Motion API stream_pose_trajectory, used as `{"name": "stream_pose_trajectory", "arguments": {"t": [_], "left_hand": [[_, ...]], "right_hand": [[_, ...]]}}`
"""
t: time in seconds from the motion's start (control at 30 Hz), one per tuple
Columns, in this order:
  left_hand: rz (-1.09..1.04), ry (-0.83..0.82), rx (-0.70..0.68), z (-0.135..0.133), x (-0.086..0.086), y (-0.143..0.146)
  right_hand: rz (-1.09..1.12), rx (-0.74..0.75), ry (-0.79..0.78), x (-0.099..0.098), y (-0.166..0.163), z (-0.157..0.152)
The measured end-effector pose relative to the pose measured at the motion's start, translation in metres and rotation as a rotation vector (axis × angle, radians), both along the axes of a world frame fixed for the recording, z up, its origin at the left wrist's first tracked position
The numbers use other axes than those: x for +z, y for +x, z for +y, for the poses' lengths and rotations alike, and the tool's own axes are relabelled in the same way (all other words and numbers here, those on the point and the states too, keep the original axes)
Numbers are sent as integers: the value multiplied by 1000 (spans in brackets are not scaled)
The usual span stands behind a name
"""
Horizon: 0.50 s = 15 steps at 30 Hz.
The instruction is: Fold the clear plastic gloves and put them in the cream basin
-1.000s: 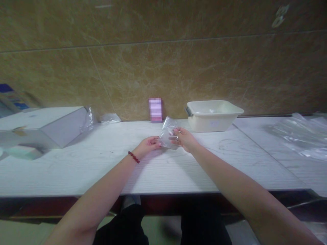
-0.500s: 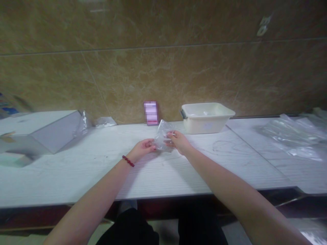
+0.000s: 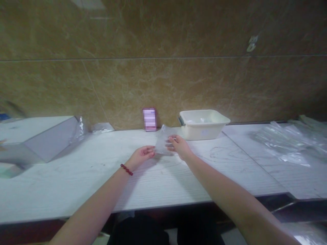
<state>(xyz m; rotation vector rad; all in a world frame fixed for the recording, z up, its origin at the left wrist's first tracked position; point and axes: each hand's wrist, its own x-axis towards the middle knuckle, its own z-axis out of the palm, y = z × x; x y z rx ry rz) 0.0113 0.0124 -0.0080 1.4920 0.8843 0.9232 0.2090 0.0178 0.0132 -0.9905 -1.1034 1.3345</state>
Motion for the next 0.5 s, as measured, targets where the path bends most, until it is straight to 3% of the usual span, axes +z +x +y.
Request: {"name": "stream_pose_trajectory", "arguments": {"t": [0.2, 0.33, 0.5], "left_hand": [[75, 70, 99, 2, -1, -7], [168, 180, 144, 4, -1, -12], [364, 310, 230, 4, 4, -14]], "right_hand": [[-86, -58, 17, 22, 10, 0], [-189, -169, 82, 59, 38, 7], [-419, -344, 212, 113, 98, 32]]}}
